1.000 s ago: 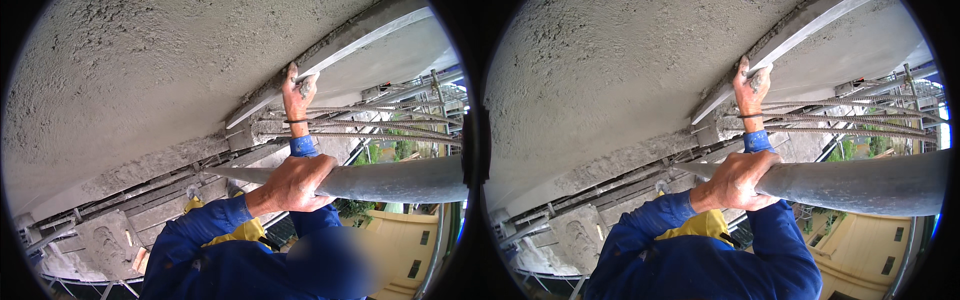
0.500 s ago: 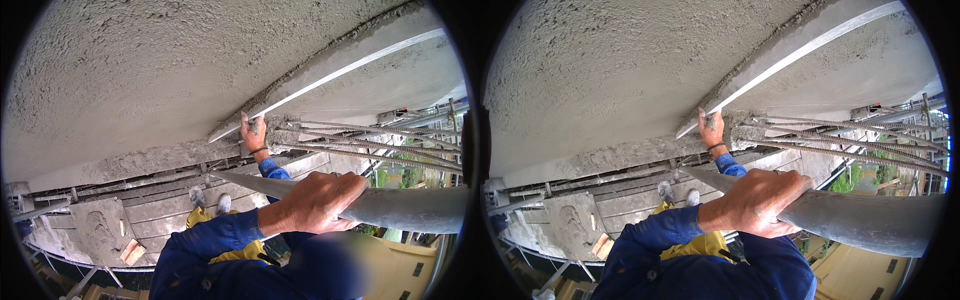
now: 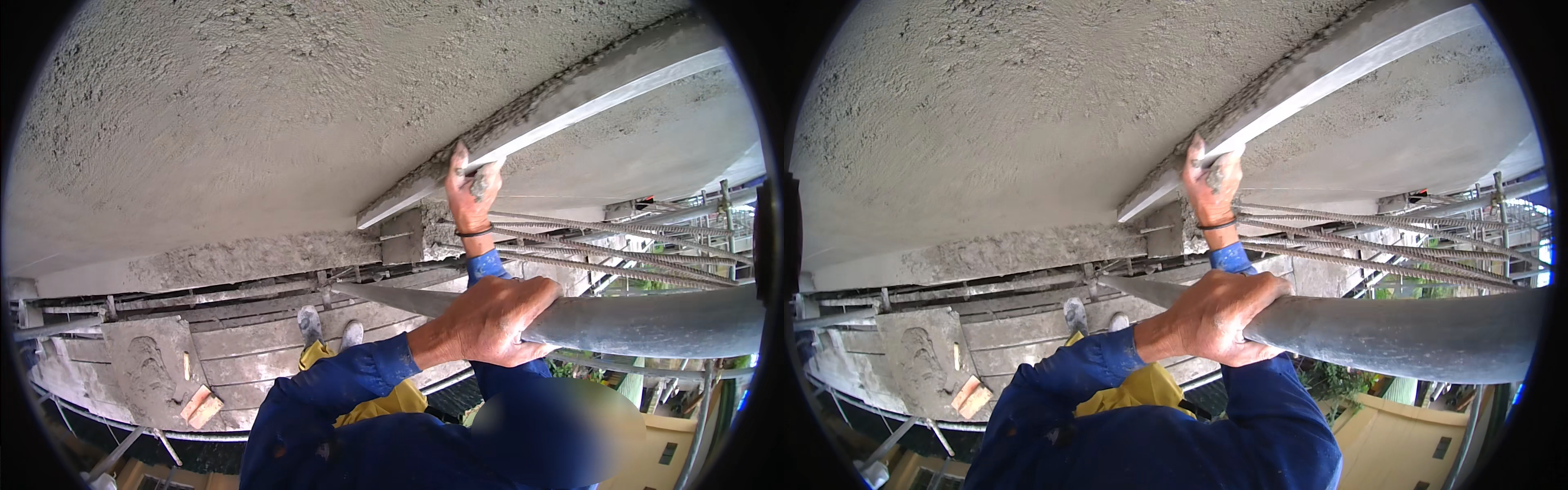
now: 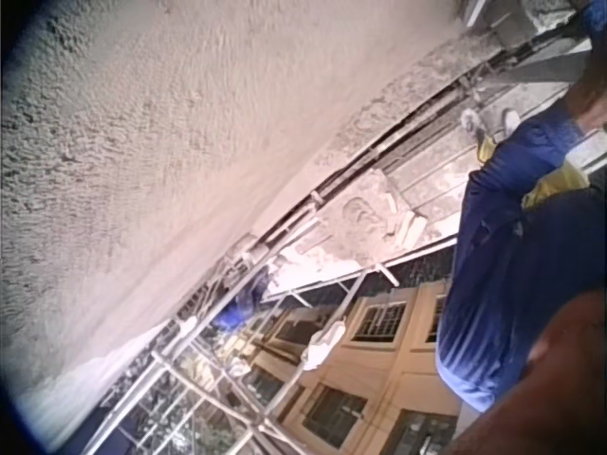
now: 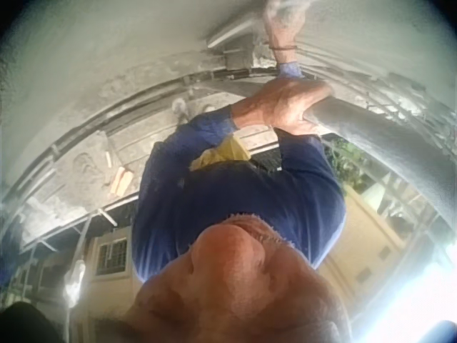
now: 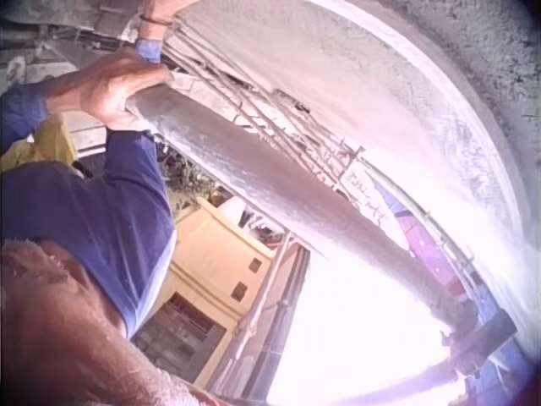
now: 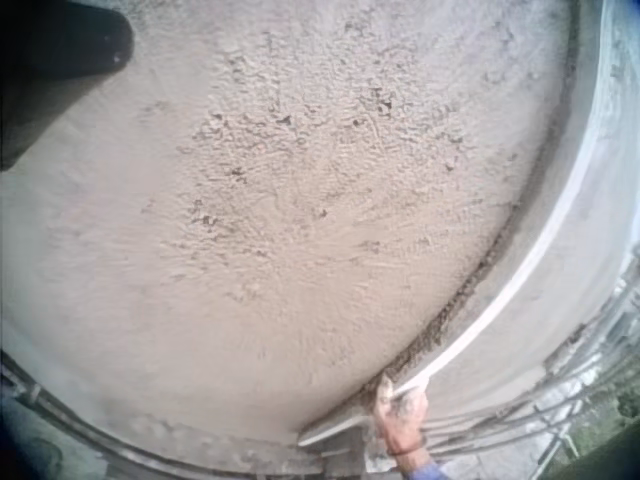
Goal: The person is plastering a ceiling from a scaffold. They use a long straight edge to level the wet plaster and a trowel to apply additional material to fill gaps. The person works methodically across the surface, smoothing and refining the finish.
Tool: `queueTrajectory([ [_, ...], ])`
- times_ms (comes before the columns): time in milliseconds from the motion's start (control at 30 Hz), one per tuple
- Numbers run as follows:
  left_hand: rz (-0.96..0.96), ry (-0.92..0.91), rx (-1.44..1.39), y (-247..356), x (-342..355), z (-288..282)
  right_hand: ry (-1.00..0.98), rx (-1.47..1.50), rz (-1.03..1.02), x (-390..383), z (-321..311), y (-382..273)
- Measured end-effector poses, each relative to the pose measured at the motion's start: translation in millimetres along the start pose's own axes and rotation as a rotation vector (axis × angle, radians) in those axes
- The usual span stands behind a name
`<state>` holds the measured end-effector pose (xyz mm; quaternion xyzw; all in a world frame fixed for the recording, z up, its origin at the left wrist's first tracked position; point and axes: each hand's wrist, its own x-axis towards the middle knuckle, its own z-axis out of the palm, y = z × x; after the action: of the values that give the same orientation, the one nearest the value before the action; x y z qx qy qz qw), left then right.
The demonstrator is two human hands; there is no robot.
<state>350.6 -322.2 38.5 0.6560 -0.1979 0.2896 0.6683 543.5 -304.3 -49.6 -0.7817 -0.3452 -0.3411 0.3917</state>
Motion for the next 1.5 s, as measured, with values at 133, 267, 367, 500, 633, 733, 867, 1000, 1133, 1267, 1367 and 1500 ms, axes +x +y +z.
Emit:
queueTrajectory([
  [133,0.034,-0.018,-0.018,3,1,-2,-0.085,-0.023,0.113,-88,54,4],
  [267,0.093,0.011,0.011,-3,-2,-1,-0.186,0.032,0.141,-131,77,9],
  [367,0.064,-0.024,-0.063,1,2,-10,-0.330,0.001,0.146,-154,83,16],
  [500,-0.073,0.376,0.302,-13,10,-35,-0.459,-0.037,0.124,-149,78,12],
  [633,0.630,0.031,1.259,15,92,-98,-0.388,-0.182,-0.234,-151,71,47],
  [733,0.660,-0.311,1.672,31,119,-119,-0.571,-0.242,-0.020,-137,55,18],
  [867,0.798,-0.684,2.041,41,156,-125,-0.711,-0.249,0.025,-117,29,29],
  [1000,1.112,-0.700,1.861,34,170,-145,-0.765,-0.299,-0.037,-128,-39,52],
  [1133,1.119,-0.721,1.743,27,171,-147,-0.708,-0.238,-0.143,-224,-164,76],
  [1267,1.100,-0.648,1.593,28,170,-153,-1.015,-0.074,0.398,-284,-216,-46],
  [1367,1.159,-0.687,1.487,21,175,-157,-0.989,0.355,0.436,-251,-178,-145],
  [1500,1.144,-0.668,1.434,14,178,-159,-0.299,0.197,0.434,-134,-75,-192],
])
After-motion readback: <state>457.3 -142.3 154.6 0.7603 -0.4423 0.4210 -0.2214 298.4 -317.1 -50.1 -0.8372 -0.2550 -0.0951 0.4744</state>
